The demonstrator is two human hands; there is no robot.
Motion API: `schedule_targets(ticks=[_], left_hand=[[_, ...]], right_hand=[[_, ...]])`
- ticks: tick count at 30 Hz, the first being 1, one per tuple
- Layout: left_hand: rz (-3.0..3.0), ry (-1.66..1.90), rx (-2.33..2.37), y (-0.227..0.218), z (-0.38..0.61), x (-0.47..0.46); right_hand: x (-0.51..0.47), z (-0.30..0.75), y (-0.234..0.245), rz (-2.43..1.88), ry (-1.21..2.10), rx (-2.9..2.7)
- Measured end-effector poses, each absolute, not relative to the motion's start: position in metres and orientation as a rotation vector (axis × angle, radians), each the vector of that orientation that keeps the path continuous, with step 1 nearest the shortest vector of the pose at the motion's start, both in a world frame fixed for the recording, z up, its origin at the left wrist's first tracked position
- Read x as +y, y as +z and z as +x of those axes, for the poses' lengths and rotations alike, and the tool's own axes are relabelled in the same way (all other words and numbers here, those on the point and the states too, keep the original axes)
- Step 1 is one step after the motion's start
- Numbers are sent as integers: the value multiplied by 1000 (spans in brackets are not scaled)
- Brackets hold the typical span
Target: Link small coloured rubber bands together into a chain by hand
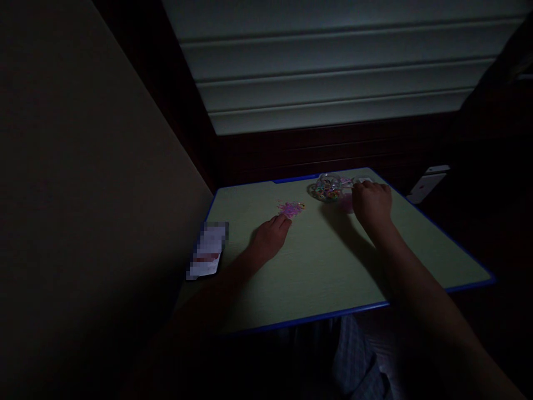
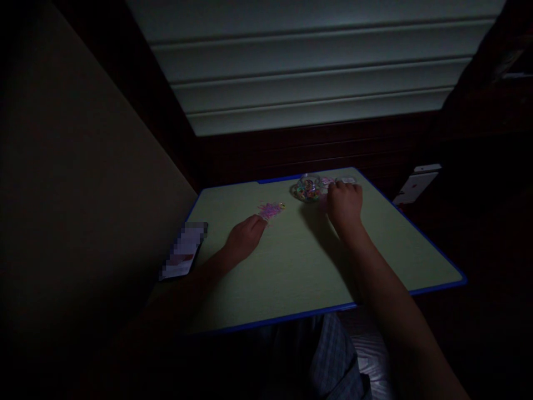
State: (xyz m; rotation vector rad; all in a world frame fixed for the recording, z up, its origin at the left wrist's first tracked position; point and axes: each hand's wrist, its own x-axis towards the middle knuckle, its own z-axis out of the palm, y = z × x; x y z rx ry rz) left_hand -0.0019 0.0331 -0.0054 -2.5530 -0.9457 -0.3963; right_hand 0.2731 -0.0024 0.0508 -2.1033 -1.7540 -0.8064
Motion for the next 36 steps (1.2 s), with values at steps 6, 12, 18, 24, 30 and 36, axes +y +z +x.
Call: schedule_targets(ticks=[6, 12, 18, 24, 30, 36], left_hand=[[-2602, -443, -1014, -4, -4, 34], [-2642, -396, -1042, -1, -7, 30], [-2626, -232, -1042, 0, -7, 28], [-2615, -133, -1107, 0, -3, 27], [-2603, -97, -1173, 3, 2, 25], [-2613, -14, -1163, 6, 2, 24]], right_hand=[[-2, 270, 50, -2088, -786, -1763], [-4, 258, 53, -2029, -740, -1862], [-3, 255, 53, -2032, -682, -1887], [-2, 253, 52, -2041, -681, -1898], [-3, 248, 51, -2012, -625, -1939], [-3, 246, 51, -1986, -613, -1971]])
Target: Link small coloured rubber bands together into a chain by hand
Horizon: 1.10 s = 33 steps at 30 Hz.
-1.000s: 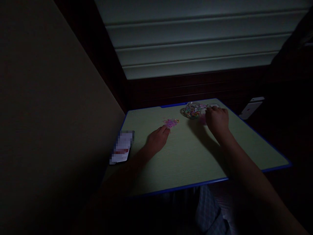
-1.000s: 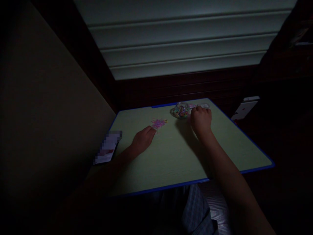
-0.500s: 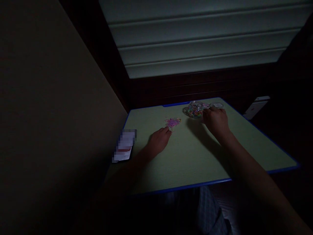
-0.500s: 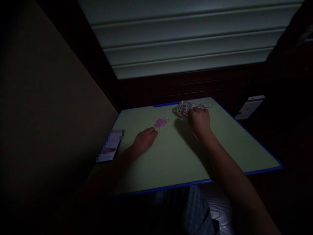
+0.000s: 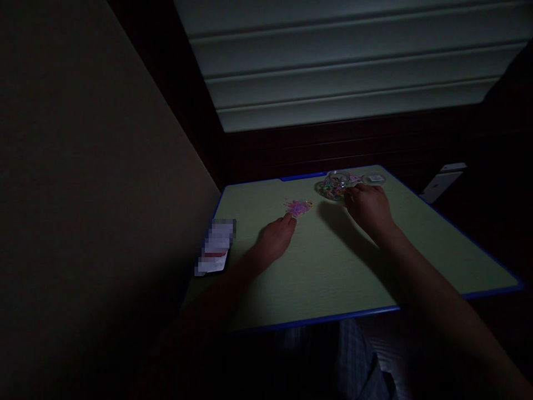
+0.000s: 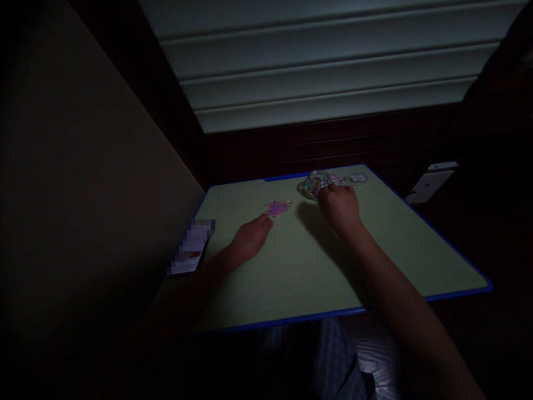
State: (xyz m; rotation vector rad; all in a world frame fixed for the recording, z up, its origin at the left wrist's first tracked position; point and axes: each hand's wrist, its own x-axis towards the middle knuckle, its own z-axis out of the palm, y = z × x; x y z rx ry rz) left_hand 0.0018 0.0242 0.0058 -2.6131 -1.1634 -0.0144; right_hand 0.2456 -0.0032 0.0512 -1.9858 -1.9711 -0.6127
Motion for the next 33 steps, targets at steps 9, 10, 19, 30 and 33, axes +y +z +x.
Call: schedule_targets(ticks=[9, 10, 19, 30, 33], left_hand=[[-2583, 46, -1112, 6, -5, 29], [-2578, 37, -1112, 6, -5, 29], [-2557, -193, -1163, 1, -1, 28], [-2585, -255, -1082, -3, -1, 28], [-2597, -214, -1062, -1, 0, 26]], right_hand=[[-4, 245, 51, -1945, -632, -1988], [-4, 245, 51, -1938, -631, -1987], [-1, 235, 45, -1704, -450, -2053], [-6, 200, 25, -1161, -244, -2336], [-6, 199, 23, -1141, -242, -2366]])
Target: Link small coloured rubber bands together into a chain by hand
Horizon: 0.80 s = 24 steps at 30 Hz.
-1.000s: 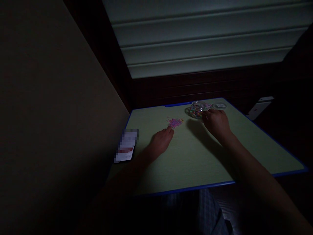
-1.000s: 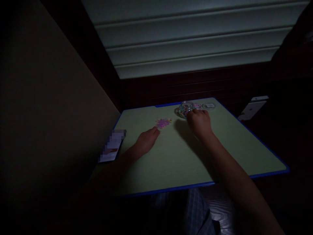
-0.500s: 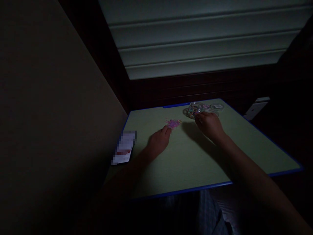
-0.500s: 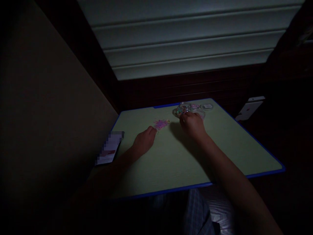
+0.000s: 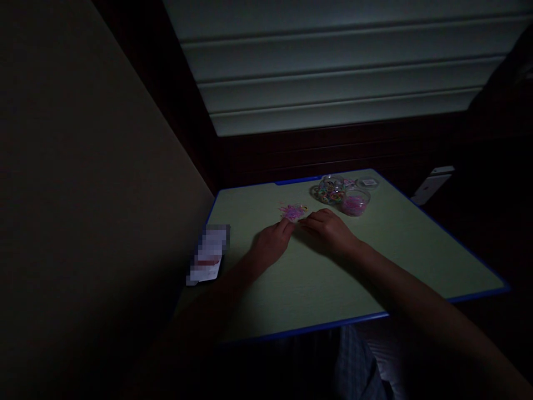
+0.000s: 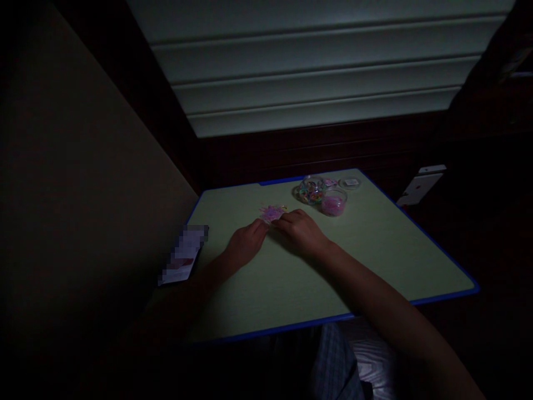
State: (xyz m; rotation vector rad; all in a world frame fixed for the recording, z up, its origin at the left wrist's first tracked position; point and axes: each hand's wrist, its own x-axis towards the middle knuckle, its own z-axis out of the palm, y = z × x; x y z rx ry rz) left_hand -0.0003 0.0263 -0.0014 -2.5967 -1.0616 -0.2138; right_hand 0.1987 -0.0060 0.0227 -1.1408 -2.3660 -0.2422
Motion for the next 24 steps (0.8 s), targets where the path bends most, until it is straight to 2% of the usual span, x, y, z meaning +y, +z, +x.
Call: schedule_targets(ticks=[14, 18, 24], left_hand=[[-2651, -181, -1040, 0, 0, 27], [-2650, -157, -1060, 1, 0, 27], [-2614, -187, -1117, 0, -1, 29]], right_hand=[[-3, 200, 27, -1247, -317, -2487], [-1, 227, 41, -1472, -435, -2353], [0, 274, 55, -1955, -720, -1835]])
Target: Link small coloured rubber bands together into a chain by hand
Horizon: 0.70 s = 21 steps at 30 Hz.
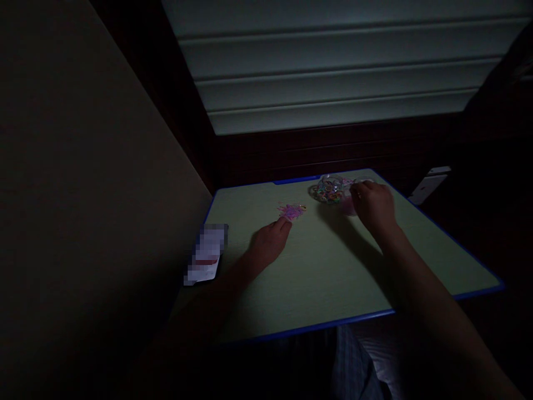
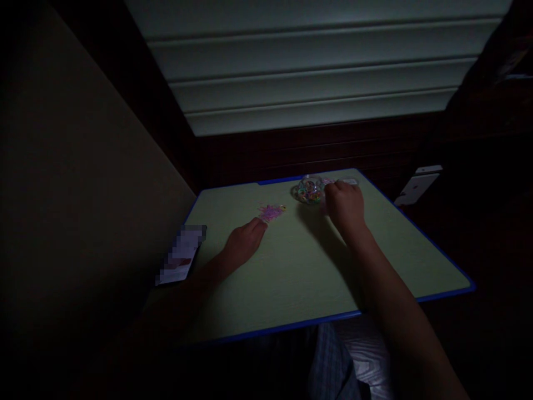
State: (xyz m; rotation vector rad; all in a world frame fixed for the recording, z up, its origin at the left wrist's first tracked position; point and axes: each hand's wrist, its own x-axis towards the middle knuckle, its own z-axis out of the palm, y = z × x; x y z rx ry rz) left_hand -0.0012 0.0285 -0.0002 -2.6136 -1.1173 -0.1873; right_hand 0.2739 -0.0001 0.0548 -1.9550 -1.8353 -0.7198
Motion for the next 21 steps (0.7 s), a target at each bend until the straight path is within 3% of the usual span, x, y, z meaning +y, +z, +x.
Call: schedule_targets(ticks=[7, 21], left_hand=[[-2603, -188, -1229, 1, 0, 28], [-2640, -289, -1305, 2, -1, 29]], right_hand=[[-2, 282, 53, -2128, -752, -1770], [1, 273, 51, -1987, -733, -1823]])
